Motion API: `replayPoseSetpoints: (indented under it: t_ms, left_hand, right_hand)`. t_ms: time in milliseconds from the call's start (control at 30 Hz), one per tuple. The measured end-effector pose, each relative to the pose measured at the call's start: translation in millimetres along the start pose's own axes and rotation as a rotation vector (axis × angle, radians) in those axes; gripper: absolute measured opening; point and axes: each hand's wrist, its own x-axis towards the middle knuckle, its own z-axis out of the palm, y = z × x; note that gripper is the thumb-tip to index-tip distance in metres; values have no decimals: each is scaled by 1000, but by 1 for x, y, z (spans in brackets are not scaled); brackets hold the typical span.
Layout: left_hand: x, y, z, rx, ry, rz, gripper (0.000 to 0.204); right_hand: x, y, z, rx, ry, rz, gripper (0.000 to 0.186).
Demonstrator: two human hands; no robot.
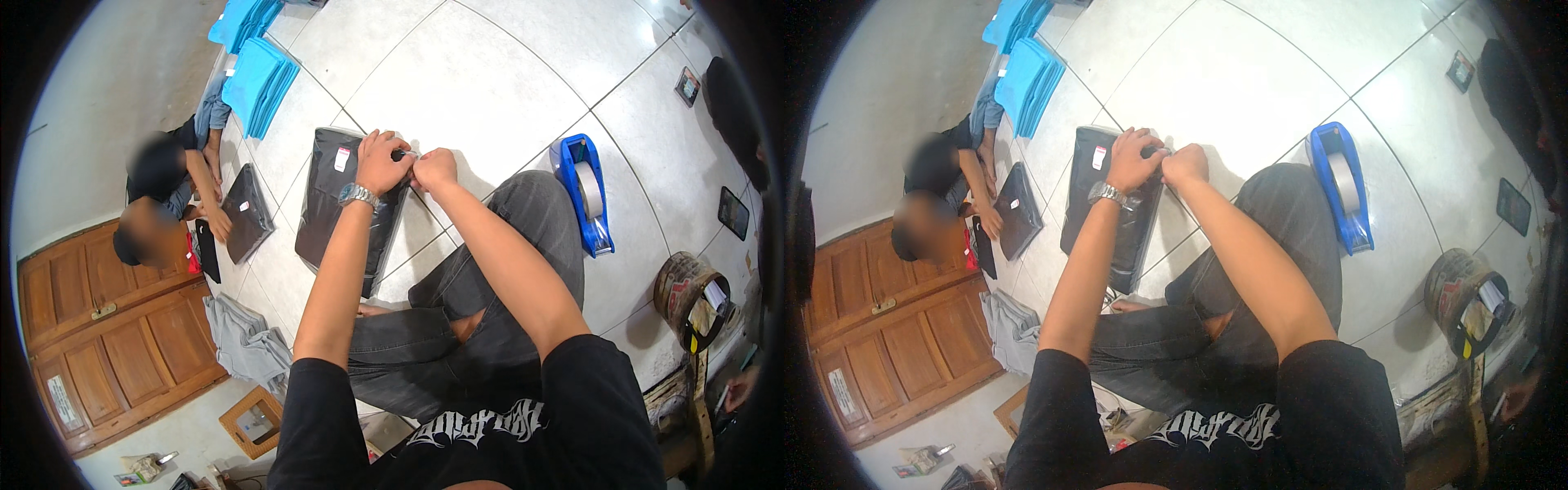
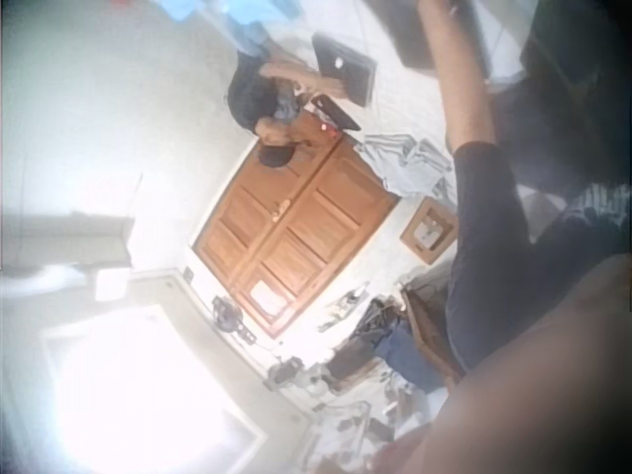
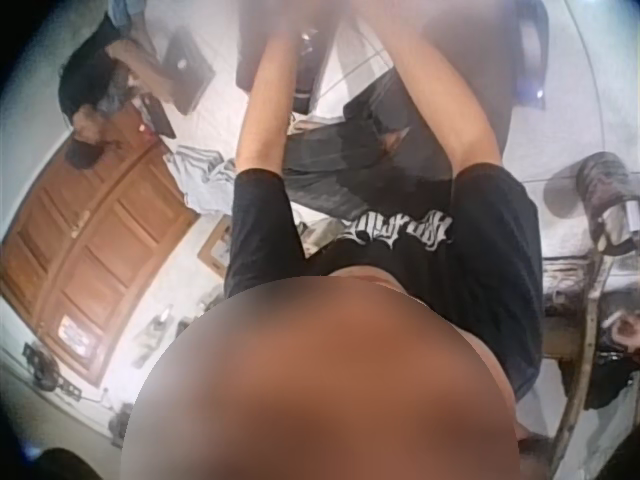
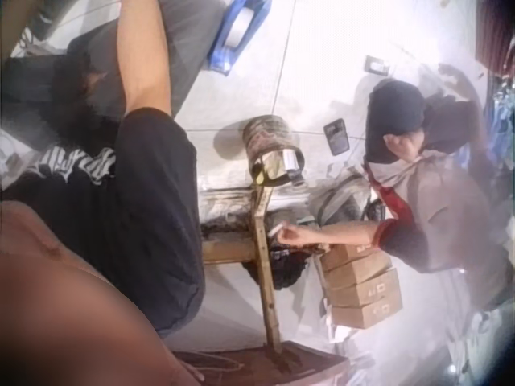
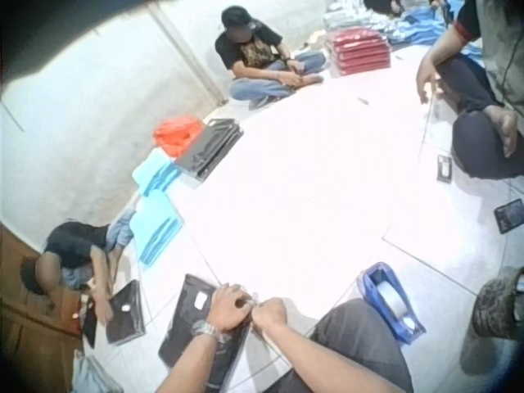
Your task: The person sits on the floor and packages folded black garments into clear plastic bags. They seal the bags using a handheld tape dispenser and place the finished packages into a growing stack. Other people are visible in the background performing similar packaging tasks.
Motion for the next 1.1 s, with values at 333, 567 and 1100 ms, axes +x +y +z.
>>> replayPoseSetpoints:
  t_ms: [333,567,1100]
  left_hand:
    - [-50,4,-2,146,118,15,98]
    - [-216,-70,-16,179,102,-582,128]
    - [-216,-43,12,30,177,-381,112]
  right_hand:
    - [-26,0,-6,-627,11,-286,26]
    - [-23,-7,12,-727,-155,-356,56]
    - [-185,-13,-260,-794,692,-932,42]
